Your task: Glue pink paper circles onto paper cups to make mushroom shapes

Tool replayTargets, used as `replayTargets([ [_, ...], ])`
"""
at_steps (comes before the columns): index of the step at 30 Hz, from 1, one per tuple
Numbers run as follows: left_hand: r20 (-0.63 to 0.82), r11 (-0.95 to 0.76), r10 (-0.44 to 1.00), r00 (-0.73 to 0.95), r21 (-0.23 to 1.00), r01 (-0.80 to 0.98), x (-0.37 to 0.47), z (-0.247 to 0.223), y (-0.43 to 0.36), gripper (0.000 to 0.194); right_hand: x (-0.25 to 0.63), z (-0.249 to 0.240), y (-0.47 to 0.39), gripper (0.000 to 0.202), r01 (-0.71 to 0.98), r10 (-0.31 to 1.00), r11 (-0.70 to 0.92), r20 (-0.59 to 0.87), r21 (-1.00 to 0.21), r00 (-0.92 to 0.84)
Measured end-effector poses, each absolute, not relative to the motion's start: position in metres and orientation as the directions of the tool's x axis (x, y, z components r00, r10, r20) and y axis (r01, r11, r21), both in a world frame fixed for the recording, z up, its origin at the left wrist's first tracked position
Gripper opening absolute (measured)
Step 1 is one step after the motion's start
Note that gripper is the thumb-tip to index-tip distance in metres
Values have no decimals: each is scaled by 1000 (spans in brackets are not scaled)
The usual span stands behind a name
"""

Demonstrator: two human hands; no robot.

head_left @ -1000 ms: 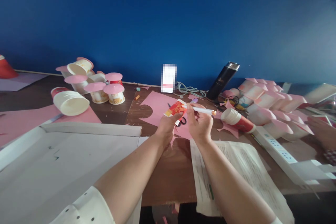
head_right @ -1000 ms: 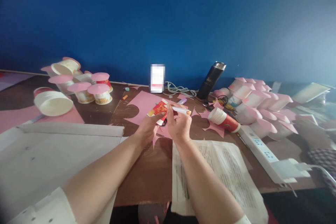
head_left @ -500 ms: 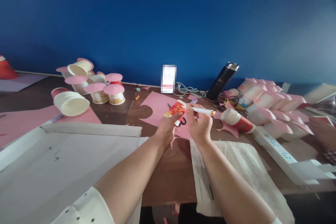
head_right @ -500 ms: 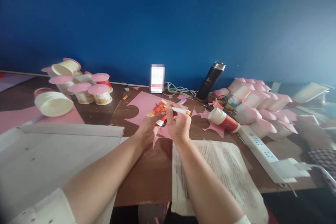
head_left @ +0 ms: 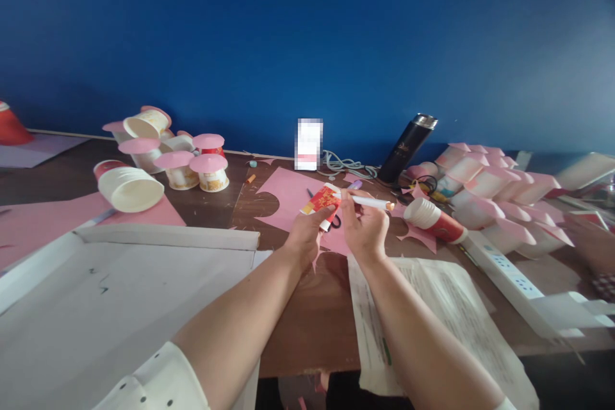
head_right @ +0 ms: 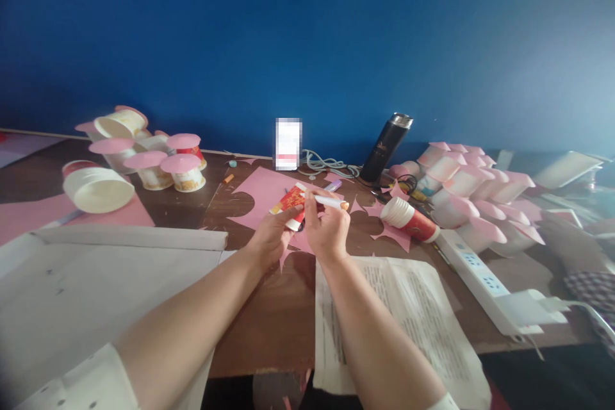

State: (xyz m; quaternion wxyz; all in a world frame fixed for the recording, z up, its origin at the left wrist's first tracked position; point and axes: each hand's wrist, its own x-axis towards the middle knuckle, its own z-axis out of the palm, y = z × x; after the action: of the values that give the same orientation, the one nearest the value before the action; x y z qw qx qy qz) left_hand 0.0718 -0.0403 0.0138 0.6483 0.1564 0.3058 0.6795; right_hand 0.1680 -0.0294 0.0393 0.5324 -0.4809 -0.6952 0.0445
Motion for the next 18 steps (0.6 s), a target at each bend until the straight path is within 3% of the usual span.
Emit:
replayTargets([
  [18, -239, 70, 965, -105, 625, -777, 70, 13, -39, 30, 170, 38, -28, 31, 635, 728, 517, 685, -573, 26],
])
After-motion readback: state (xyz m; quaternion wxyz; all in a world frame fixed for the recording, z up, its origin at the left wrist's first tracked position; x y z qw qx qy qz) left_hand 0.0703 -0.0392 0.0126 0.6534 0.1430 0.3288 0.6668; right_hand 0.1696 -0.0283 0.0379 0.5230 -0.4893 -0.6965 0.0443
